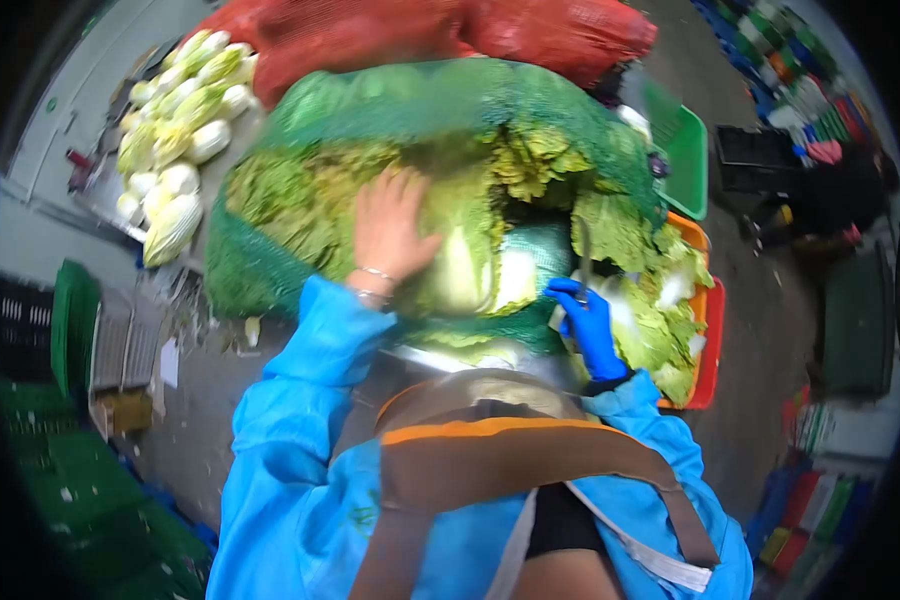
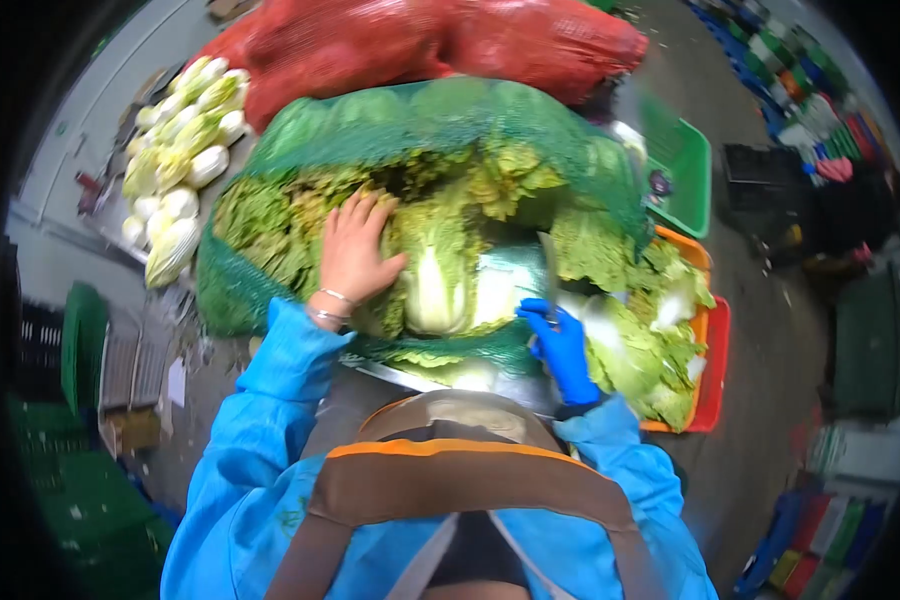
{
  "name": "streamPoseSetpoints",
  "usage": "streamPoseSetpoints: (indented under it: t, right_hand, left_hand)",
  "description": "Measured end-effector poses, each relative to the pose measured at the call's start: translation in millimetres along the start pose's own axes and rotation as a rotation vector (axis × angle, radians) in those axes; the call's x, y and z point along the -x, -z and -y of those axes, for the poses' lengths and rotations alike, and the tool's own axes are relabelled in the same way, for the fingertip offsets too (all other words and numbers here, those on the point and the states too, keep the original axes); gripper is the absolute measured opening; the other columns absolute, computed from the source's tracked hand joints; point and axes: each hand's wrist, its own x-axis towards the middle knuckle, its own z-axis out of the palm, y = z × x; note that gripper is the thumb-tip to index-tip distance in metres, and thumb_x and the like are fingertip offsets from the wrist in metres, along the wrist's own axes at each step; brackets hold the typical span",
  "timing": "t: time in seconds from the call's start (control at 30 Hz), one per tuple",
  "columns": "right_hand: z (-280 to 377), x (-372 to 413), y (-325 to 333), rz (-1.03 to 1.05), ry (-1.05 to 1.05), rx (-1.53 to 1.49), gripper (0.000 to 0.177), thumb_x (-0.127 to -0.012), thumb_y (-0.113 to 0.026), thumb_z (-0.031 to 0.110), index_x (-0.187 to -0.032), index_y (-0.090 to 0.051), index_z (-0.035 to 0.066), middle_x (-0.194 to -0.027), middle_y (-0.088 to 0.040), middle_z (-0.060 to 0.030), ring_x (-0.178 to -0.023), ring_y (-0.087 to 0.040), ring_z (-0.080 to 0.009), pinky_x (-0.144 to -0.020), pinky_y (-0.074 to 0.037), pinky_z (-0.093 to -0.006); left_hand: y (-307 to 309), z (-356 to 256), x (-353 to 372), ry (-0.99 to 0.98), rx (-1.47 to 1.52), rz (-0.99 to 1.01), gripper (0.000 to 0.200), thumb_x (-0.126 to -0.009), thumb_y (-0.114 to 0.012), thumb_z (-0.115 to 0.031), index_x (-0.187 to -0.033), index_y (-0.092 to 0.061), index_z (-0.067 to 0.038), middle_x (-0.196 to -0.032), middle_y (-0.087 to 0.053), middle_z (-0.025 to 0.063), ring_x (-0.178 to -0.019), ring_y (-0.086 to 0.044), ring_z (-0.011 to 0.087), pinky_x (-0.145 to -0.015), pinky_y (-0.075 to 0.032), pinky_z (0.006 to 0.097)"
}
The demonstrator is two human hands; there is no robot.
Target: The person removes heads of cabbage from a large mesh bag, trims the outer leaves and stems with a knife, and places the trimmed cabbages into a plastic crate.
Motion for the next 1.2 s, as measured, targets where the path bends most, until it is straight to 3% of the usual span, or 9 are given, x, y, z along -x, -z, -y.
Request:
streamPoseSetpoints:
  t: [0.2,0.33,0.43,0.5,0.73,0.8,0.9,1.03,1.2]
  right_hand:
    - [5,-11,25,-0.411,0.354,0.065,0.025,-0.08,-0.061,0.006,-0.105,-0.06,0.005,-0.092,-0.063,0.0015,-0.056,-0.045,-0.0013,-0.048,-0.039,-0.0173]
    - [28,-27,77,-0.542,0.26,0.019,0.035,-0.08,-0.061,0.006,-0.114,-0.055,0.004,-0.1,-0.061,-0.0015,-0.066,-0.053,-0.0047,-0.052,-0.043,-0.0182]
    - [27,-55,91,-0.486,0.414,0.077,0.048,-0.075,-0.066,0.002,-0.121,-0.049,0.002,-0.111,-0.056,-0.007,-0.102,-0.053,-0.016,-0.083,-0.045,-0.0279]
    - [26,-75,96,-0.571,0.561,0.262,0.061,-0.071,-0.072,0.008,-0.125,-0.044,0.001,-0.118,-0.051,-0.0101,-0.104,-0.053,-0.019,-0.088,-0.043,-0.0307]
    - [52,-111,102,-0.656,0.441,0.719,0.086,-0.06,-0.078,0.031,-0.131,-0.036,0.008,-0.114,-0.05,-0.0179,-0.102,-0.053,-0.0342,-0.083,-0.045,-0.0399]
    - [27,-148,122,-0.573,0.295,0.723,0.081,-0.063,-0.074,0.041,-0.13,-0.039,0.01,-0.12,-0.049,-0.0185,-0.104,-0.053,-0.0342,-0.083,-0.045,-0.0406]
    - [33,-152,141,-0.397,0.21,0.686,0.058,-0.068,-0.071,0.039,-0.117,-0.056,0.012,-0.082,-0.065,-0.0156,-0.074,-0.063,-0.0289,-0.066,-0.049,-0.0372]
    - [49,-146,160,-0.299,-0.039,0.12,0.023,-0.074,-0.065,0.022,-0.083,-0.063,0.001,-0.055,-0.054,-0.0034,-0.041,-0.05,-0.011,-0.037,-0.039,-0.0256]
    - [62,-134,159,-0.24,-0.039,-0.11,0.017,-0.074,-0.064,0.016,-0.068,-0.055,0.002,-0.049,-0.047,-0.0027,-0.037,-0.046,-0.0114,-0.035,-0.037,-0.026]
  left_hand:
    - [33,-1,9,-0.026,0.04,0.038,0.053,-0.065,-0.069,-0.02,-0.114,-0.052,-0.01,-0.129,-0.042,0.0162,-0.123,-0.035,0.0341,-0.101,-0.027,0.0448]
    - [22,-44,-26,-0.216,0.547,-0.01,0.039,-0.069,-0.071,-0.017,-0.104,-0.058,-0.004,-0.109,-0.056,0.015,-0.106,-0.051,0.0327,-0.091,-0.04,0.0372]
    - [-23,-91,-62,0.143,1.112,0.546,0.037,-0.076,-0.068,-0.019,-0.106,-0.06,-0.001,-0.101,-0.062,0.0081,-0.09,-0.058,0.0177,-0.081,-0.045,0.0283]
    - [-51,-122,-75,0.412,1.391,0.861,0.04,-0.078,-0.067,-0.02,-0.11,-0.057,0.001,-0.099,-0.062,0.0089,-0.084,-0.056,0.0119,-0.076,-0.045,0.0238]
    - [-150,-173,-92,0.567,0.831,0.638,0.088,-0.06,-0.074,-0.053,-0.111,-0.048,0.015,-0.111,-0.055,0.0243,-0.1,-0.056,0.0288,-0.084,-0.045,0.0365]
    - [-158,-176,-93,0.701,1.422,0.731,0.063,-0.072,-0.073,-0.032,-0.111,-0.049,0.011,-0.111,-0.057,0.0174,-0.1,-0.057,0.0267,-0.086,-0.046,0.0359]
    - [-185,-178,-100,1.006,1.787,0.931,0.039,-0.084,-0.061,-0.019,-0.116,-0.05,0.001,-0.111,-0.058,0.014,-0.102,-0.057,0.0267,-0.089,-0.046,0.043]
    - [-179,-189,-95,0.977,2.239,1.022,0.042,-0.086,-0.057,-0.03,-0.115,-0.05,-0.001,-0.112,-0.057,0.0149,-0.104,-0.055,0.0313,-0.091,-0.044,0.0461]
    - [-150,-180,-110,0.892,2.541,1.171,0.043,-0.089,-0.05,-0.026,-0.12,-0.045,0.003,-0.117,-0.053,0.0197,-0.11,-0.05,0.0347,-0.095,-0.039,0.0488]
